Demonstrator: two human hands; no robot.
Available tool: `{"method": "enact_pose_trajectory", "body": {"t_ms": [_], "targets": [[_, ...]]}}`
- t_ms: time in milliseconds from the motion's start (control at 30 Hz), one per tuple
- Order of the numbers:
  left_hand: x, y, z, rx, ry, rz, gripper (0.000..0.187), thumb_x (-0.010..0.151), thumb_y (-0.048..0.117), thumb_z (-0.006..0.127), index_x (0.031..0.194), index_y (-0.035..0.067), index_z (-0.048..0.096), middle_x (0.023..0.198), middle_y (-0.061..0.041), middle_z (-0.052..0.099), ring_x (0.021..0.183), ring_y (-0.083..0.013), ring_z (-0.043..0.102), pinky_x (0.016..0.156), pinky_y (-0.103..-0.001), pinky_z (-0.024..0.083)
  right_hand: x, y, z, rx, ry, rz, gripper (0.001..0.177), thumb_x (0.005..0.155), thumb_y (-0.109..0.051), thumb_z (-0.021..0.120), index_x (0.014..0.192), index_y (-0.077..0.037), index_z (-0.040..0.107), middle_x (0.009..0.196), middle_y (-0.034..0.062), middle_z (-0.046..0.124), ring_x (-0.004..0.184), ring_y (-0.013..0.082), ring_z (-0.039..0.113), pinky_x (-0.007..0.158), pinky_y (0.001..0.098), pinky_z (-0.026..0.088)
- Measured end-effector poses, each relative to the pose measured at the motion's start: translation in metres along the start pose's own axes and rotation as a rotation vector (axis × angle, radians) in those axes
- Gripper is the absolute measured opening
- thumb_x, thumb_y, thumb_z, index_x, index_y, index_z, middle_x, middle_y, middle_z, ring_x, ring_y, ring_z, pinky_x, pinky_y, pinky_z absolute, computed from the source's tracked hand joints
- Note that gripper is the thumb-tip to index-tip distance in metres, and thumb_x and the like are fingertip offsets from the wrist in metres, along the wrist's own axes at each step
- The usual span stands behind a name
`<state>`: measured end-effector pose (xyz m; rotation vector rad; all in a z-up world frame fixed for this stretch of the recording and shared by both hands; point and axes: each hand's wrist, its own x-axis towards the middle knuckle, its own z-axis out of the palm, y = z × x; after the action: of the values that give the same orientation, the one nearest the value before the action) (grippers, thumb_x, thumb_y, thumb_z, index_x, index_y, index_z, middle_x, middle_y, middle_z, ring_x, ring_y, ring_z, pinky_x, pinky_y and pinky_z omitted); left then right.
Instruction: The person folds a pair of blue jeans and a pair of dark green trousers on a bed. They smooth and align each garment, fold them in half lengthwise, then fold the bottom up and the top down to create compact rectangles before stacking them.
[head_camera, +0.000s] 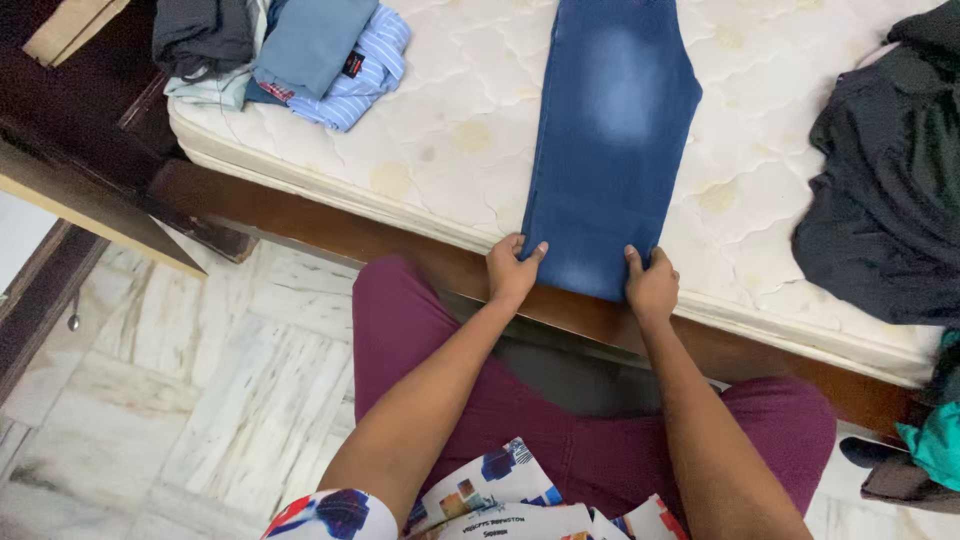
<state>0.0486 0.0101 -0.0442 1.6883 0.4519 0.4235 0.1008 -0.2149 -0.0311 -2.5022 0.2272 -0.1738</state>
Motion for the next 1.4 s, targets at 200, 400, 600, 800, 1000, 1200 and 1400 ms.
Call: {"method": "enact_pose_trajectory", "body": {"t_ms": [200, 400, 600, 800, 1000, 1200, 1400], "targets": [[-0.011, 0.027, -0.007, 0.054, 0.047, -0.106, 0.028, 0.082, 0.018, 0.085, 0.096, 0.001, 0.068, 0.076, -0.010, 0.073, 0.067, -0.0180, 0.068, 0.067, -0.033, 0.054, -0.006, -0.014, -0.020, 0.139, -0.103, 0.057, 0.056, 0.094, -0.045, 0.079, 0.092, 0.009, 0.064, 0.086, 0.0272, 0.070, 0.082, 0.0413, 0.069, 0.080, 0.0508, 0.054], [-0.023, 0.058, -0.011, 0.388, 0.098, 0.226, 0.068, 0.079, 0.006, 0.077, 0.140, 0.004, 0.046, 0.128, -0.020, 0.058, 0.119, -0.0352, 0.055, 0.099, -0.051, 0.043, -0.035, -0.054, -0.040, -0.049, -0.002, 0.108, 0.057, 0.091, -0.039, 0.078, 0.131, -0.005, 0.055, 0.103, 0.0260, 0.068, 0.098, 0.0415, 0.065, 0.085, 0.0526, 0.050], [0.007, 0.060, 0.016, 0.863, -0.307, 0.586, 0.072, 0.092, 0.010, 0.065, 0.157, 0.013, 0.034, 0.163, -0.010, 0.029, 0.152, -0.0355, 0.022, 0.108, -0.071, 0.026, -0.034, -0.083, -0.020, -0.059, 0.121, -0.677, 0.054, 0.100, -0.023, 0.063, 0.146, 0.000, 0.048, 0.158, 0.0209, 0.046, 0.150, 0.0369, 0.040, 0.122, 0.0517, 0.031], [0.037, 0.042, 0.009, 1.112, -0.543, 0.558, 0.076, 0.101, 0.049, 0.046, 0.164, 0.018, 0.017, 0.172, 0.004, 0.010, 0.158, -0.0300, 0.001, 0.112, -0.080, 0.010, -0.006, -0.076, -0.003, -0.290, -0.190, -0.878, 0.063, 0.105, -0.038, 0.046, 0.157, -0.003, 0.038, 0.164, 0.0177, 0.038, 0.153, 0.0329, 0.031, 0.125, 0.0504, 0.022], [0.039, 0.043, 0.004, 1.134, -0.584, 0.472, 0.074, 0.102, 0.063, 0.036, 0.164, 0.029, 0.013, 0.172, 0.009, 0.008, 0.158, -0.0277, -0.002, 0.116, -0.077, 0.006, 0.003, -0.047, -0.016, -0.293, -0.172, -0.779, 0.076, 0.102, -0.050, 0.044, 0.159, -0.001, 0.035, 0.165, 0.0188, 0.033, 0.155, 0.0321, 0.026, 0.127, 0.0482, 0.021], [0.048, 0.040, 0.002, 1.074, -0.638, 0.393, 0.068, 0.105, 0.059, 0.027, 0.164, 0.031, 0.012, 0.172, 0.012, 0.006, 0.158, -0.0262, -0.004, 0.118, -0.075, 0.002, 0.013, -0.025, -0.028, -0.294, -0.147, -0.608, 0.077, 0.105, -0.054, 0.039, 0.160, -0.001, 0.031, 0.168, 0.0194, 0.027, 0.156, 0.0322, 0.022, 0.126, 0.0514, 0.012], [0.056, 0.040, 0.008, 1.096, -0.683, 0.367, 0.066, 0.107, 0.054, 0.028, 0.165, 0.028, 0.010, 0.172, 0.011, 0.004, 0.158, -0.0284, -0.005, 0.117, -0.076, 0.002, 0.003, -0.043, -0.034, -0.767, 0.004, -0.652, 0.072, 0.104, -0.052, 0.043, 0.157, -0.004, 0.032, 0.173, 0.0122, 0.024, 0.160, 0.0310, 0.016, 0.118, 0.0642, 0.007]]}}
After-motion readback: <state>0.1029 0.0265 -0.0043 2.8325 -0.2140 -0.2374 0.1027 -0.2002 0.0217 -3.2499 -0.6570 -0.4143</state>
